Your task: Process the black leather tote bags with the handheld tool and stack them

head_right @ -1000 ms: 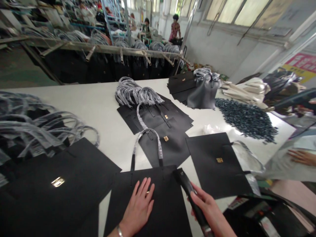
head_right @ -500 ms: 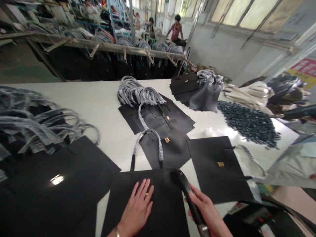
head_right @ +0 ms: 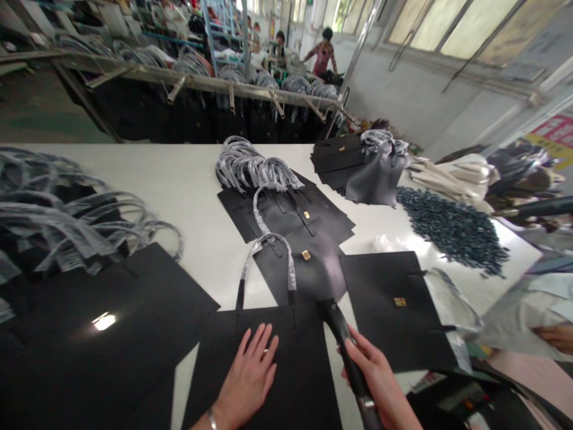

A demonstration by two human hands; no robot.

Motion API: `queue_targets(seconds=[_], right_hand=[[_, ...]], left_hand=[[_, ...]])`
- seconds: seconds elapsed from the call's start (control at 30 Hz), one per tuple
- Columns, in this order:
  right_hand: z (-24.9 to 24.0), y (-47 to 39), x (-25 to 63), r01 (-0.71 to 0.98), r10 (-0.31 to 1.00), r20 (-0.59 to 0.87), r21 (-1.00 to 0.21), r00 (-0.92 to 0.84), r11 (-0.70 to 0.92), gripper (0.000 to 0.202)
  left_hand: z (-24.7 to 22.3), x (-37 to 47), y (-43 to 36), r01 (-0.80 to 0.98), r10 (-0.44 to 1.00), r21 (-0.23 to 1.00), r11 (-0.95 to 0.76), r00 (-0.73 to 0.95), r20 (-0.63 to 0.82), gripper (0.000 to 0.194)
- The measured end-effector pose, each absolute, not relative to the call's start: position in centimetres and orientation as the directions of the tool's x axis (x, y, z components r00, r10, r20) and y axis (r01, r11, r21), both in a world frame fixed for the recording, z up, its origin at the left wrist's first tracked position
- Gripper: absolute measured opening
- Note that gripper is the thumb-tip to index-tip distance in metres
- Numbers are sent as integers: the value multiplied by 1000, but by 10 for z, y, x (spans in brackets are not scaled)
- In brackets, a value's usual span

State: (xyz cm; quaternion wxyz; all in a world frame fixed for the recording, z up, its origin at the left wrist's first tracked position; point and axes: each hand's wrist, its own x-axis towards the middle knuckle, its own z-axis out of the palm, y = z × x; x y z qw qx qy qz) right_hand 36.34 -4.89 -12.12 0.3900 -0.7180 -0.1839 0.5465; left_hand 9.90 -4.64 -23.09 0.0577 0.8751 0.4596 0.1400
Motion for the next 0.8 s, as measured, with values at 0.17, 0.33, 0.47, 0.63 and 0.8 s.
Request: queue_targets(seconds=[0.17, 0.33, 0.47, 0.63, 0.8], right_hand=[[-123, -46, 358, -142, 675, -671, -734, 308, -664, 72], [-122, -33, 353, -62, 726, -599, -784, 337, -618, 67], [-124, -57, 364, -38, 653, -685, -699, 324, -714, 75], [-124, -58, 364, -58, 654, -685, -704, 322, -708, 74], [-120, -62, 365, -57, 638, -712, -679, 293, -732, 76]], left_hand=[[-231, 98, -45, 781, 819, 247, -574, 545, 180, 50], [-230, 98, -46, 787, 822, 237, -569, 540, 181, 49], [-229, 99, -46, 787, 826, 250, -563, 540, 159, 49], [-228, 99, -45, 784, 826, 263, -563, 544, 146, 48], [-229, 99, -45, 788, 829, 262, -558, 540, 142, 48]])
